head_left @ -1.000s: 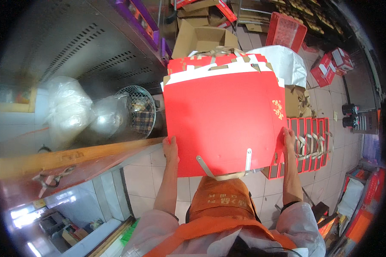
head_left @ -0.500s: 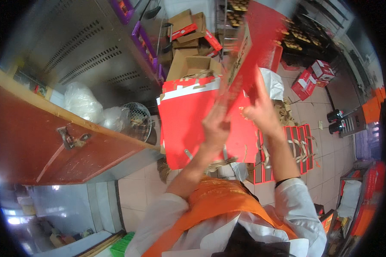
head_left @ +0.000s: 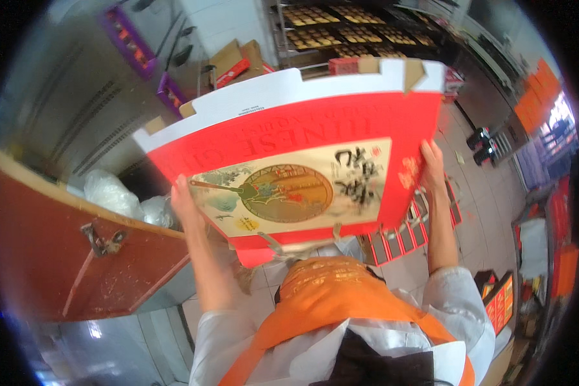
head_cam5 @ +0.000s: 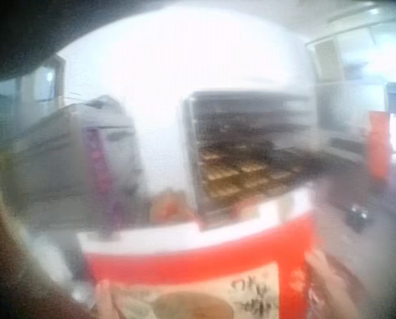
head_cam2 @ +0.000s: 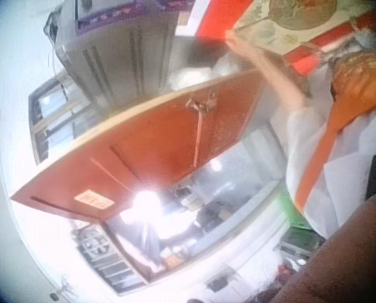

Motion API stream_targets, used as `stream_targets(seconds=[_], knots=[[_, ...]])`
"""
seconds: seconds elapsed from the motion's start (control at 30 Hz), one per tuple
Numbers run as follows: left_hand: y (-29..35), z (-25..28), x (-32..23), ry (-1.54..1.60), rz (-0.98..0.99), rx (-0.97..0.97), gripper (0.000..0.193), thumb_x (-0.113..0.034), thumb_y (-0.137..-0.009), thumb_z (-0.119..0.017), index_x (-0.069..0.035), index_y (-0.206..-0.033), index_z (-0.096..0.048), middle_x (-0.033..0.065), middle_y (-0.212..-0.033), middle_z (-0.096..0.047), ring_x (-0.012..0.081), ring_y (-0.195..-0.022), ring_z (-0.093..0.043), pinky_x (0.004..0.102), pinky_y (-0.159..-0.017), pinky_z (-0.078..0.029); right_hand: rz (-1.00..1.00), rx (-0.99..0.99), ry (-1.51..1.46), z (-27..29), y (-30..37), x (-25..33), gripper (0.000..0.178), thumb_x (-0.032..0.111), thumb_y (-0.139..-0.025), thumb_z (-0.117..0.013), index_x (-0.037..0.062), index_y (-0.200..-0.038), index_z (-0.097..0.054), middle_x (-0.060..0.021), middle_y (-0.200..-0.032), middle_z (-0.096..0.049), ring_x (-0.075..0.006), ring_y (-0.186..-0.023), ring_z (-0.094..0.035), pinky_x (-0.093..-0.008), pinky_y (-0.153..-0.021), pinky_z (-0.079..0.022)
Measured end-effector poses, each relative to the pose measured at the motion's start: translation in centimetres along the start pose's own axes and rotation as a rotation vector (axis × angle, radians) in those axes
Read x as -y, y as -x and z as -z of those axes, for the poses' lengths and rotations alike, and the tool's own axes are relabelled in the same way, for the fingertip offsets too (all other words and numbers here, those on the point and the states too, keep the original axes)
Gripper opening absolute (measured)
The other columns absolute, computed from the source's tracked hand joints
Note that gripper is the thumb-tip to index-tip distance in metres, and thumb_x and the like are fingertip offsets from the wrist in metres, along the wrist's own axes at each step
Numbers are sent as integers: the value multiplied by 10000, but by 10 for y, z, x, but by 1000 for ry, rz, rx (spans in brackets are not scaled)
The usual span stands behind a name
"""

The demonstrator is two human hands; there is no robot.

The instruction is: The person assembles red and white cardboard boxes by folding flaps and inserting them into a larger container. They repeatedly handle the boxes, aligning and securing the flaps, then place the assembled units into a red crate.

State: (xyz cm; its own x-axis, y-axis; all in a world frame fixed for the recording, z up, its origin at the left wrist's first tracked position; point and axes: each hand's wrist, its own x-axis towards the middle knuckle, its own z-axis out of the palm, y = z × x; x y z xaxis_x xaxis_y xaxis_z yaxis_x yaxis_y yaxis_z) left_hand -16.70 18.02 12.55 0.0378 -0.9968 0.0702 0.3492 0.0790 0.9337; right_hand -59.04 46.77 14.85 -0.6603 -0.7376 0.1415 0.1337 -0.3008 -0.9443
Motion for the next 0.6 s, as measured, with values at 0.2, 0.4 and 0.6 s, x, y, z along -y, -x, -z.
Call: stream_targets(seconds=[0.2, 0.4, 0.6], knots=[[73, 8, 17, -4, -56, -13, 260, -205, -933, -520, -25, -1118, -494, 55, -1032, -570, 160, -935, -559, 344, -848, -462, 248, -282, 448, -12, -58, 0, 458, 351, -872, -605, 1, -1130, -461, -83, -1031, -549, -143, -936, -506, -292, -844, -409], [106, 33, 28, -94, 20, -2, 265, -141, -910, -507, -17, -1142, -477, 57, -1108, -538, 156, -1005, -515, 329, -895, -418, 185, -260, 468, -17, -68, -13, 479, 380, -850, -619, 9, -1110, -465, -58, -967, -539, -133, -882, -487, -271, -804, -398], [94, 60, 48, -253, -82, 112, 390, -192, -916, -509, -5, -1240, -400, 84, -1176, -501, 184, -1070, -475, 358, -969, -351, 98, -76, 273, -31, -51, -3, 554, 159, -818, -519, 48, -1346, -396, -70, -1204, -517, -151, -1069, -481, -272, -920, -371]])
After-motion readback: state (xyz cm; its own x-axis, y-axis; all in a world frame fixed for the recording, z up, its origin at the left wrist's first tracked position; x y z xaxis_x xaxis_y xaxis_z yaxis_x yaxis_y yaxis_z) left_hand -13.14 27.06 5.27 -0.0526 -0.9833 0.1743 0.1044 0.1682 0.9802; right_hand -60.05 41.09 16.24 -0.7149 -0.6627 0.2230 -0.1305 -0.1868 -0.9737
